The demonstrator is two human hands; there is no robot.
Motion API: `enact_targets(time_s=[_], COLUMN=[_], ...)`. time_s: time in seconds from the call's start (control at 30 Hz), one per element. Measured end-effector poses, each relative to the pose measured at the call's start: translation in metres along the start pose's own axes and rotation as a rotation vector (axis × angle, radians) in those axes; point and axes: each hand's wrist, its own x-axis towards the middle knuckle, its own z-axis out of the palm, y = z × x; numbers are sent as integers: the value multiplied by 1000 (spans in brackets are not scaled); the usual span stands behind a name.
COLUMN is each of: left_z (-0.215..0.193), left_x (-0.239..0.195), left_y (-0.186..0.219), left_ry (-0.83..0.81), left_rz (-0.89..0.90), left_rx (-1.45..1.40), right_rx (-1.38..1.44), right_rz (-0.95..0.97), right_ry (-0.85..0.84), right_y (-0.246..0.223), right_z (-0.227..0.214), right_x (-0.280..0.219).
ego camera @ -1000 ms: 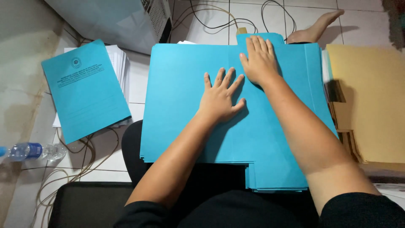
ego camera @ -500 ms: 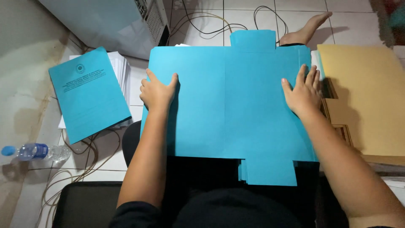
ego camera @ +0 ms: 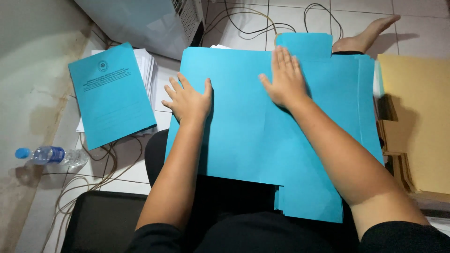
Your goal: The person sits on the floor and folds light blue file folders by hand. They repeatedly open each folder, fold the side flaps inward, and press down to flatten the creases before stacking them.
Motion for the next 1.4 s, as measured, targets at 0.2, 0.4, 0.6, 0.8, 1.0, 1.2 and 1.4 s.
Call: enact_targets(time_s=[0.2,0.4,0.6,0.8,1.0,1.2,1.4], left_z=[-8,-6,74,59,74,26,-17], left_x=[2,-4,-3,-57,-3,-133,-107], left_y=[2,-1,27,113,128,68,-34], left_ry=[-41,0,265,-75,-200,-275,-206], left_rz=[-17,24,886,953,793,867,773], left_rx=[-28,2,83,20,145,153,-465], right_rx=[48,-88,-71,-44,-56,-199,-275], right_rz=[257,264,383,257,257,306,-92], right_ry=[-31,-164,-355,-177,-233,-330,-264], right_y=[61,95,69,68,70,88,-5], right_z=[-27,-27,-55,-39,-40,-13,-13], right_x=[-10,-136,-238,-250,-244,-216,-130])
